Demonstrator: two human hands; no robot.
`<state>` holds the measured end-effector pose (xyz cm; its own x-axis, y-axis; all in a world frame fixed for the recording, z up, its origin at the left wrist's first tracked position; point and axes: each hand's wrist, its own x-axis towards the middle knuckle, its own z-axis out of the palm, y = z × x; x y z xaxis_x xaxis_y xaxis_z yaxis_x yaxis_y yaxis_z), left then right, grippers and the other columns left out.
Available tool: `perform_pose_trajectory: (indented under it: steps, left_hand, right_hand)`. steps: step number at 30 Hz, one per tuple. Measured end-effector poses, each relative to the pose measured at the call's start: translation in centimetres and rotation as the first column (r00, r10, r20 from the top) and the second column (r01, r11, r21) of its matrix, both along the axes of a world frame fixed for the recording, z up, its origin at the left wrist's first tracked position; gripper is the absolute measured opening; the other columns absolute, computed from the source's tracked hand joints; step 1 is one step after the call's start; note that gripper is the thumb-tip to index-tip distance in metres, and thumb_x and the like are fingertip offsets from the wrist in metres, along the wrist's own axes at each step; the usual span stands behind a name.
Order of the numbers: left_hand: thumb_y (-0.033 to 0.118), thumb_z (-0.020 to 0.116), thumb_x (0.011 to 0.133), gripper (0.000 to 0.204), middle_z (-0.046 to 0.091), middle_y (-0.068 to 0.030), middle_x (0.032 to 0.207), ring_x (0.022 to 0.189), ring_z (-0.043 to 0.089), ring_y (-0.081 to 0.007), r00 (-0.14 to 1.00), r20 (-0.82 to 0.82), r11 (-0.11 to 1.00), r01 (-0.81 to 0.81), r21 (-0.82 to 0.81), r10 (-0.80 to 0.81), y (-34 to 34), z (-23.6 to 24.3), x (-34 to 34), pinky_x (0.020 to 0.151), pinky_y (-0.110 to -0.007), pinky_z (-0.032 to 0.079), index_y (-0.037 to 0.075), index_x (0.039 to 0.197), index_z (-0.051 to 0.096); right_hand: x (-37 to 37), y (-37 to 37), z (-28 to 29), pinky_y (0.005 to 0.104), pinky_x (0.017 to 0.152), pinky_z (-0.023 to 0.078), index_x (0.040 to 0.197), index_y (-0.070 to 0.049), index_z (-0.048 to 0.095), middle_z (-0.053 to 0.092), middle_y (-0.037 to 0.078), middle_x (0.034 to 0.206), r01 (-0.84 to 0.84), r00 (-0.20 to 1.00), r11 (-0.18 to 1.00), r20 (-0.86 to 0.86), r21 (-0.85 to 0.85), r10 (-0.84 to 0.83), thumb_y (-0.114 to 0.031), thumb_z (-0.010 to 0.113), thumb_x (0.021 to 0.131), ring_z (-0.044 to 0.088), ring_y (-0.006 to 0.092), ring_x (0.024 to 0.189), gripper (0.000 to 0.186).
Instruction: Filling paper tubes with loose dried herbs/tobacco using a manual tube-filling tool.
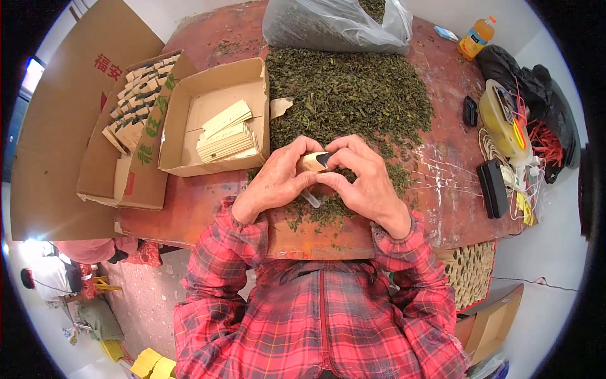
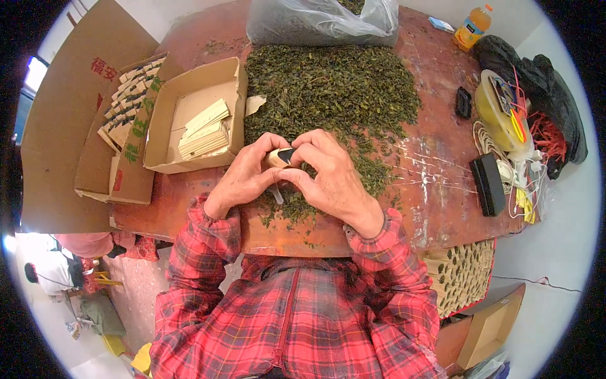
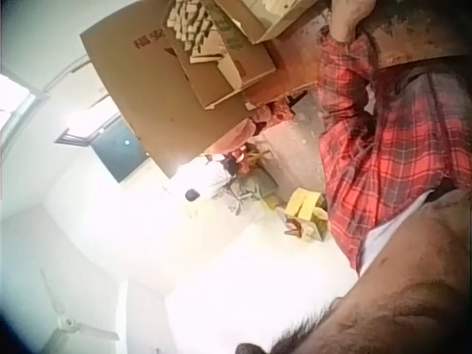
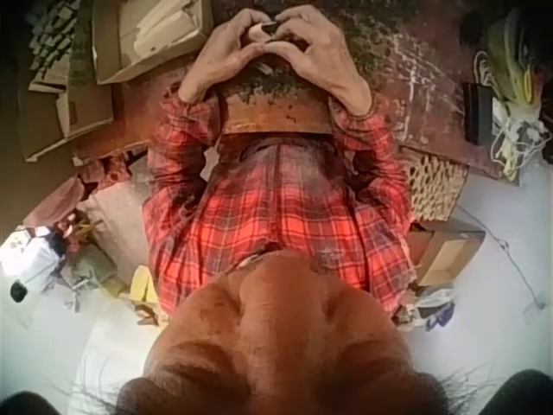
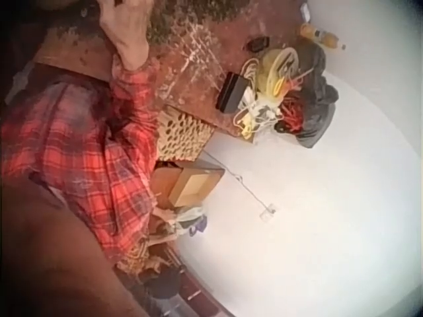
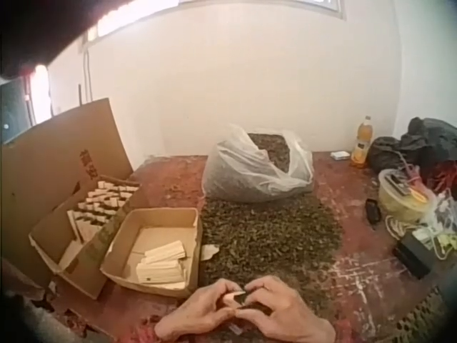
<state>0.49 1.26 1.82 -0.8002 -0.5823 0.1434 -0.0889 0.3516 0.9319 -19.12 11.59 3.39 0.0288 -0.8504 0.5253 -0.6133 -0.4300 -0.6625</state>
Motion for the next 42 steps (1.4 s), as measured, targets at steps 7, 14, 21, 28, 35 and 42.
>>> perform_pose_trajectory:
  steps: [7,14,21,28,35,42]
  left_hand:
    - [0.012,0.076,0.098,0.037,0.064,-0.0026,0.101,0.088,0.06,-0.0091,0.999,0.014,0.997,0.028,0.065,-0.029,-0.3,0.1,0.1,0.077,-0.028,0.052,0.002,0.127,0.056]
    - [0.011,0.075,0.098,0.038,0.064,-0.0033,0.107,0.094,0.059,-0.0087,1.0,-0.003,0.995,0.016,0.1,-0.016,0.0,0.6,0.1,0.079,-0.027,0.054,0.003,0.129,0.055]
    - [0.006,0.071,0.098,0.035,0.065,-0.0084,0.099,0.083,0.065,-0.0138,0.994,-0.086,0.993,-0.055,0.101,0.064,0.5,0.2,-0.4,0.073,-0.032,0.055,0.0,0.127,0.052]
    - [0.006,0.072,0.098,0.038,0.065,-0.0096,0.102,0.083,0.065,-0.015,0.994,-0.065,0.982,-0.078,0.175,0.091,0.6,0.4,-0.3,0.074,-0.033,0.055,0.001,0.129,0.051]
    - [0.006,0.075,0.097,0.041,0.064,-0.0029,0.109,0.094,0.059,-0.0075,0.995,-0.049,0.993,-0.085,0.087,0.089,0.3,-0.3,-0.3,0.081,-0.027,0.054,0.002,0.131,0.052]
    - [0.005,0.076,0.095,0.042,0.064,-0.0023,0.108,0.094,0.058,-0.0074,0.993,0.002,0.987,-0.117,0.111,0.118,0.6,0.6,-0.4,0.083,-0.026,0.053,0.002,0.13,0.053]
  right_hand:
    - [-0.6,0.2,0.0,0.0427,0.08,0.057,0.092,-0.002,0.069,0.067,0.013,0.11,0.039,0.972,0.991,-0.223,-0.125,-0.066,-0.008,0.082,0.083,0.066,0.0326,0.099,0.016]
    - [-1.3,0.1,-0.7,0.042,0.079,0.057,0.098,-0.004,0.074,0.068,0.011,0.111,0.028,0.929,0.98,-0.356,-0.196,-0.098,-0.006,0.08,0.083,0.066,0.031,0.096,0.017]
    - [-0.3,-0.1,0.0,0.0389,0.08,0.058,0.101,0.001,0.074,0.069,0.016,0.112,0.072,0.994,0.995,-0.081,-0.076,-0.078,-0.001,0.081,0.085,0.07,0.0322,0.097,0.018]
    - [0.4,0.2,0.6,0.0384,0.078,0.057,0.105,0.001,0.074,0.069,0.016,0.107,0.202,0.974,0.966,-0.071,-0.164,-0.216,0.0,0.082,0.083,0.07,0.0319,0.094,0.024]
    - [4.7,4.4,1.4,0.0397,0.063,0.054,0.105,-0.004,0.073,0.063,0.009,0.086,0.04,0.956,0.993,-0.285,-0.109,-0.069,-0.02,0.087,0.083,0.065,0.0281,0.074,0.031]
    - [7.3,4.1,-1.3,0.0382,0.065,0.052,0.112,-0.007,0.068,0.055,0.007,0.084,0.012,0.944,0.999,-0.33,-0.039,-0.024,-0.026,0.083,0.088,0.063,0.0258,0.072,0.035]
